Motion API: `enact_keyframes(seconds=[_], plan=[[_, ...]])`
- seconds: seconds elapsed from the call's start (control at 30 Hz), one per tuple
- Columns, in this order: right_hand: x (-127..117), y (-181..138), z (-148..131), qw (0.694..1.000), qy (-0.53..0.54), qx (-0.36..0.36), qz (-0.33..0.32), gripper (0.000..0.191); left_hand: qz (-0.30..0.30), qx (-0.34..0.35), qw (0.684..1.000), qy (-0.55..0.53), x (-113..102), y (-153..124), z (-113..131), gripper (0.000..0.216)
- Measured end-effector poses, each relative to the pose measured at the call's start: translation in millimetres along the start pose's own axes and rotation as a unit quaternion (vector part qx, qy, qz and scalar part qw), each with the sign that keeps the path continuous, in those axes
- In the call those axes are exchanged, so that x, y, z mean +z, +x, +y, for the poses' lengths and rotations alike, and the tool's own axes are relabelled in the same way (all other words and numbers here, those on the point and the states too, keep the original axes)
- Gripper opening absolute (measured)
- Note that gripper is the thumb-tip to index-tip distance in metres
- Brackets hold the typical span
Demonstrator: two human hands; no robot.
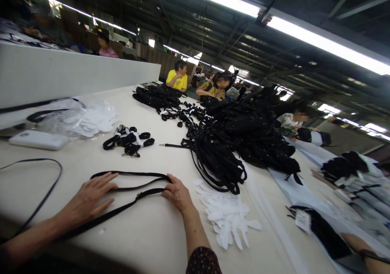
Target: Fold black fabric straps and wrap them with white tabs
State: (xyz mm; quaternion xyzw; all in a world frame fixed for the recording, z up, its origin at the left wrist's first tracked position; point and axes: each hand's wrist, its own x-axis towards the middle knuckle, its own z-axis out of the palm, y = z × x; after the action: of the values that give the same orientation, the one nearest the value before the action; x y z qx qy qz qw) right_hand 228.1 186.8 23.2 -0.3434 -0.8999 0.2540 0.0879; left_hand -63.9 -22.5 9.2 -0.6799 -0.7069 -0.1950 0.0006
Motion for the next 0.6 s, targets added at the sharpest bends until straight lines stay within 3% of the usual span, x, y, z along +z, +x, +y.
enact_keyframes(seconds=[0.1,0.2,0.3,0.47,0.6], plan=[[1,-1,0,1.000,-0.004,-0.008,0.004,0.016,0.009,0.017,1.000,-0.022,-2,-8,11,0.030],[2,-3,1,1.000,-0.006,-0.008,0.014,0.016,-0.030,0.049,0.998,-0.039,1,-16,19,0.024],[4,-6,4,1.000,-0.009,-0.018,0.023,0.017,-0.057,0.043,0.996,-0.046,5,-23,20,0.013],[7,-7,9,0.999,-0.002,-0.013,0.034,0.017,-0.077,0.044,0.994,-0.057,4,-33,29,0.018],[11,-7,12,0.999,0.008,-0.010,0.042,0.017,-0.035,0.044,0.997,-0.046,12,-43,53,0.027]])
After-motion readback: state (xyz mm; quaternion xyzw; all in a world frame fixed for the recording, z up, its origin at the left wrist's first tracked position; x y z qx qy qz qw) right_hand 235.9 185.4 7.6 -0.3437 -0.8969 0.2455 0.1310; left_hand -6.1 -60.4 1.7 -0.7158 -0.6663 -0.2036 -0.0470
